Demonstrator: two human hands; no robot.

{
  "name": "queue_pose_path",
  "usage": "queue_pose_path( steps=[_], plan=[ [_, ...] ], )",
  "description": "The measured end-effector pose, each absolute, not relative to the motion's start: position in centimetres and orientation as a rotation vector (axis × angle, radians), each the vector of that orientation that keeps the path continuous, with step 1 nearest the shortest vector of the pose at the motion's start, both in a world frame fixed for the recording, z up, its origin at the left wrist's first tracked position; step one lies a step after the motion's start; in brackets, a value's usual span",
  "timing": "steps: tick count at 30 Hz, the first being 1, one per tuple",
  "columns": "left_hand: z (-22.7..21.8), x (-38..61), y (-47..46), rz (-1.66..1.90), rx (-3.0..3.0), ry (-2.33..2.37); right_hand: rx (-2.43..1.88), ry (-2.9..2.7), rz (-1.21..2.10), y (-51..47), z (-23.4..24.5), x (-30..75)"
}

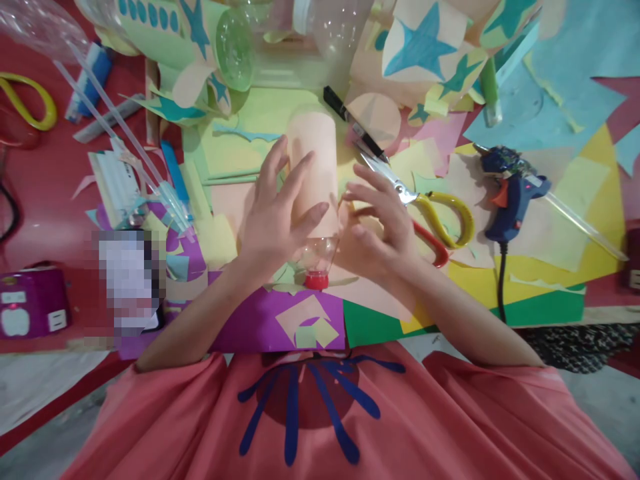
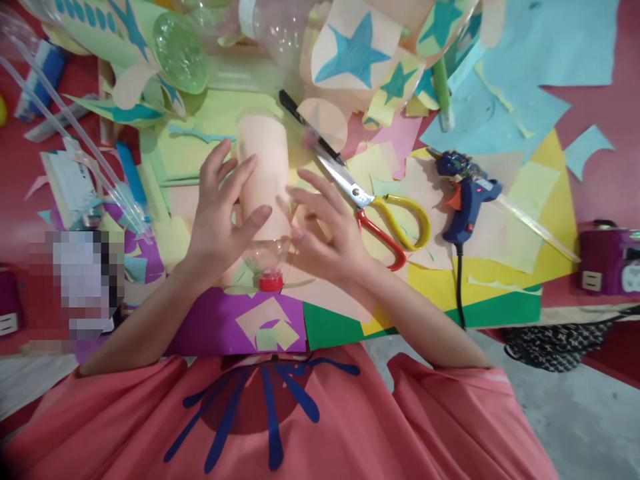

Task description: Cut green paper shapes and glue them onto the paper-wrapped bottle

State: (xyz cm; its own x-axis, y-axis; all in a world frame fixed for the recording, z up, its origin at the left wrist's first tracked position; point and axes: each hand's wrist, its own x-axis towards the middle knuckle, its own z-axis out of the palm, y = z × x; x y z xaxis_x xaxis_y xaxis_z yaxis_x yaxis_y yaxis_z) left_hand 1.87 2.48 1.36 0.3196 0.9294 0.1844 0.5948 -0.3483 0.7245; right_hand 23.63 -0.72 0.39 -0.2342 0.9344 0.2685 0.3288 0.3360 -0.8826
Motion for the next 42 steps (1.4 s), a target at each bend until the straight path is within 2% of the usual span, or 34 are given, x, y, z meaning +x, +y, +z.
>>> queue_pose_path(
  steps=[3, 7, 11, 17, 25, 29, 37, 42],
  plan=[
    [1.9, 1.8, 3.7, 0.822, 2.038, 1.324, -0.988, -1.973, 0.806, -0.6, 0.1, 23.5],
    [2.6, -2.0, 5.8, 0.892, 2.033, 1.384, -1.039, -2.066, 0.887, -0.5, -0.7, 23.5],
    [1.3, -5.4, 6.9, 0.753, 2.102, 1.544, -1.072, -2.073, 0.939, -0.6, -1.0, 23.4],
    [-1.6, -4.6, 6.4, 0.658, 2.1, 1.591, -1.098, -1.963, 0.917, -0.4, -1.4, 22.8],
    [-0.4, -4.4, 6.3, 0.636, 2.123, 1.596, -1.097, -2.012, 0.981, -0.4, -1.0, 23.0],
    [-0.5, -4.3, 6.1, 0.763, 2.118, 1.609, -1.087, -2.001, 0.972, -0.5, -1.1, 22.8],
    [-0.2, -4.7, 5.2, 1.257, 1.814, 1.589, -1.108, -1.884, 0.927, -0.6, -0.6, 22.8],
    [2.4, -1.0, 2.0, 1.233, 2.021, 1.504, -1.101, -1.71, 0.887, -1.0, 0.9, 22.6]
  ],
)
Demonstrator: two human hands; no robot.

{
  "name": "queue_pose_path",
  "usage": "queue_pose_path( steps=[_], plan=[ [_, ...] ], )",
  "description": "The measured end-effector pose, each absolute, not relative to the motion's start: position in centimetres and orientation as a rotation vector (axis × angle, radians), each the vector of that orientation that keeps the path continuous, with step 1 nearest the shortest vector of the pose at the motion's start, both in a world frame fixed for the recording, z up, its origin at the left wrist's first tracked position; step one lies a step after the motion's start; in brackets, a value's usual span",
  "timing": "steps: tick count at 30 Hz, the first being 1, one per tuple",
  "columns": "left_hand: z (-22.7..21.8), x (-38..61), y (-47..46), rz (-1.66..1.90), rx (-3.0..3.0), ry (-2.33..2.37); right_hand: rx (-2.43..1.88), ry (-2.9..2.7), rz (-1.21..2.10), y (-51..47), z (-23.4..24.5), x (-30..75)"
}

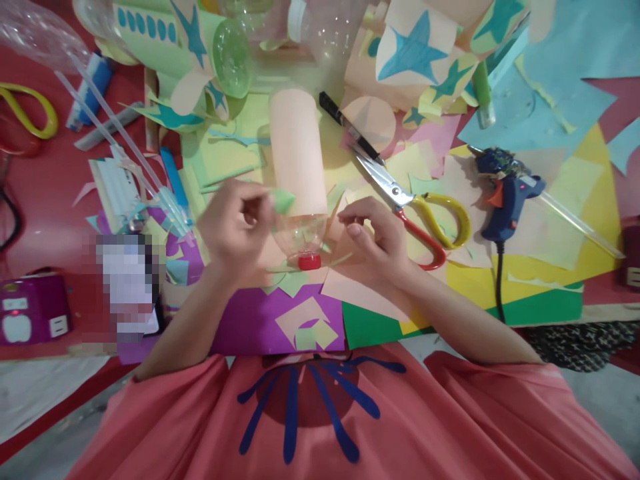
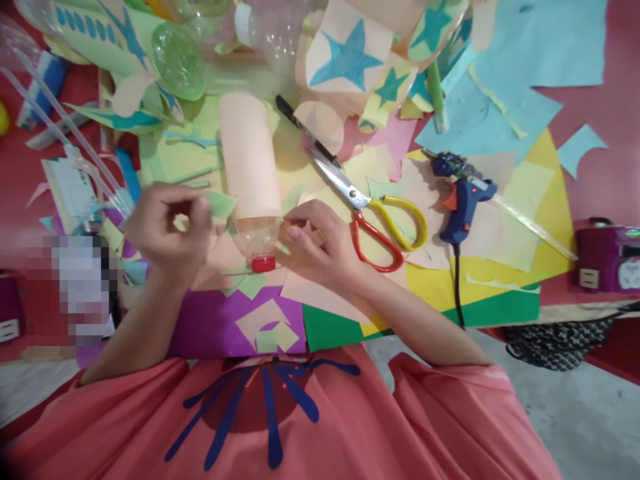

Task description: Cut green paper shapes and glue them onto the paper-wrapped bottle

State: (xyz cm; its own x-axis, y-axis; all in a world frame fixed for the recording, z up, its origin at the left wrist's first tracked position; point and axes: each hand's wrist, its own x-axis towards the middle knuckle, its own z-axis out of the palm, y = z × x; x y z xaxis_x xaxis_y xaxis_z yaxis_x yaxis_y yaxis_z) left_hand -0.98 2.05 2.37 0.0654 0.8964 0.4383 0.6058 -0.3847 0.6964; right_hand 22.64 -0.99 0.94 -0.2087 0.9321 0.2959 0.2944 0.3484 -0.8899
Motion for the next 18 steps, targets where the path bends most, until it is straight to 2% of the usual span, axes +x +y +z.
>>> queue_pose_path(
  steps=[4, 7, 11, 18],
  plan=[
    [2.6, 1.7, 0.8, 1.204, 2.491, 1.129, -1.045, -1.611, 1.05, -1.6, 1.2, 22.0],
    [2.5, 2.3, 0.9, 1.161, 2.589, 0.982, -1.041, -1.495, 1.173, -1.7, 0.6, 21.6],
    [2.7, 2.3, 1.1, 1.015, 2.447, 0.957, -1.02, -1.386, 1.326, -1.4, -0.1, 21.4],
    [2.0, 2.3, 1.3, 1.347, 2.095, 0.933, -1.042, -1.352, 1.431, -1.2, 0.2, 21.5]
  ],
)
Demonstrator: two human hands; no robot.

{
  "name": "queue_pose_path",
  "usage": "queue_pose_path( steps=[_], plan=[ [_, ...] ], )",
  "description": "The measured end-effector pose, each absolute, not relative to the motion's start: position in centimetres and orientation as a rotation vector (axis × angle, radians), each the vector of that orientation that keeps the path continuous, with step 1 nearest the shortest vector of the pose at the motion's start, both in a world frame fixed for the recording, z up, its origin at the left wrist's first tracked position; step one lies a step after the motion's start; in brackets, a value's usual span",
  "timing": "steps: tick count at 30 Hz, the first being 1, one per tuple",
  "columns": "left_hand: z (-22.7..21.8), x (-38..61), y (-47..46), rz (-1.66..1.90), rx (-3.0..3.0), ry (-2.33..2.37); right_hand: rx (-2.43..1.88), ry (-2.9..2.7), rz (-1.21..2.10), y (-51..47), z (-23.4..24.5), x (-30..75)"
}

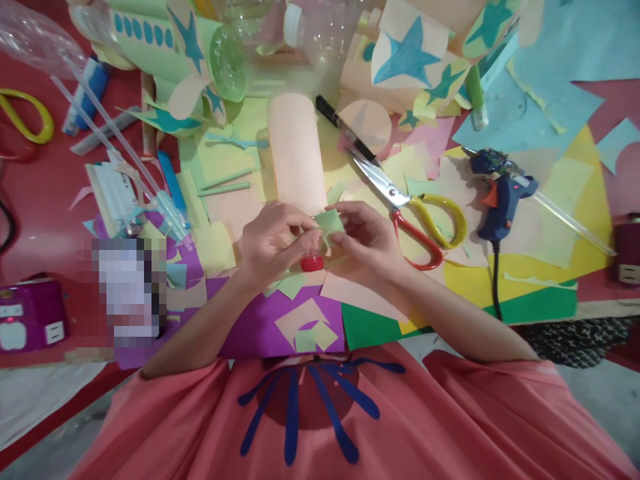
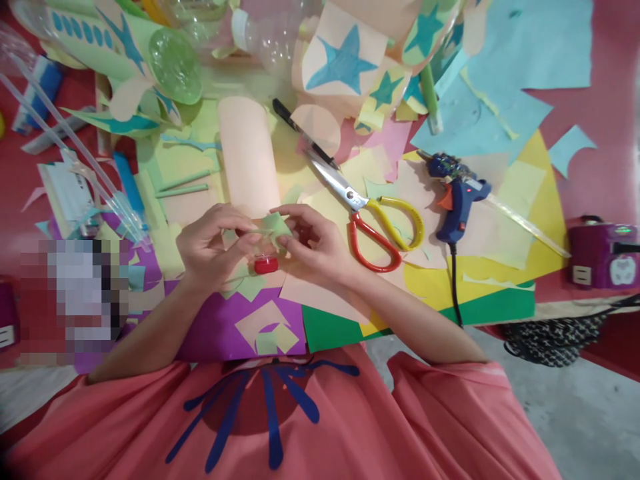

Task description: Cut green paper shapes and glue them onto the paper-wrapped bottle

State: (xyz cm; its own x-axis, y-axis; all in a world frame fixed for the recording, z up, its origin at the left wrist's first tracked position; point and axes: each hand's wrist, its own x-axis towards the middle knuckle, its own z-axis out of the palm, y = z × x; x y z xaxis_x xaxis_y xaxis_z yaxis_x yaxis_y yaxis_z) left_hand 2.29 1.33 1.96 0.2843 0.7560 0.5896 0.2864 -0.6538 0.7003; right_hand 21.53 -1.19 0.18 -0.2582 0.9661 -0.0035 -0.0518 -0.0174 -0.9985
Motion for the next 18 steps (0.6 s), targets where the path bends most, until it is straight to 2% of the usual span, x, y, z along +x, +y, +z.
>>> queue_pose_path(
  steps=[3, 8, 13, 18],
  plan=[
    [1.7, 2.1, 1.5, 1.362, 2.126, 0.958, -1.023, -1.319, 1.511, -1.1, 1.0, 21.6],
    [2.0, 1.7, 1.8, 1.172, 2.38, 0.956, -0.896, -1.207, 1.696, -0.4, 1.8, 21.3],
    [1.7, 1.3, 2.1, 1.053, 2.514, 0.913, -0.89, -1.061, 1.735, -0.1, 1.7, 20.8],
    [1.4, 1.3, 2.6, 1.164, 2.541, 0.859, -0.975, -0.936, 1.729, -0.4, 1.4, 20.3]
  ],
)
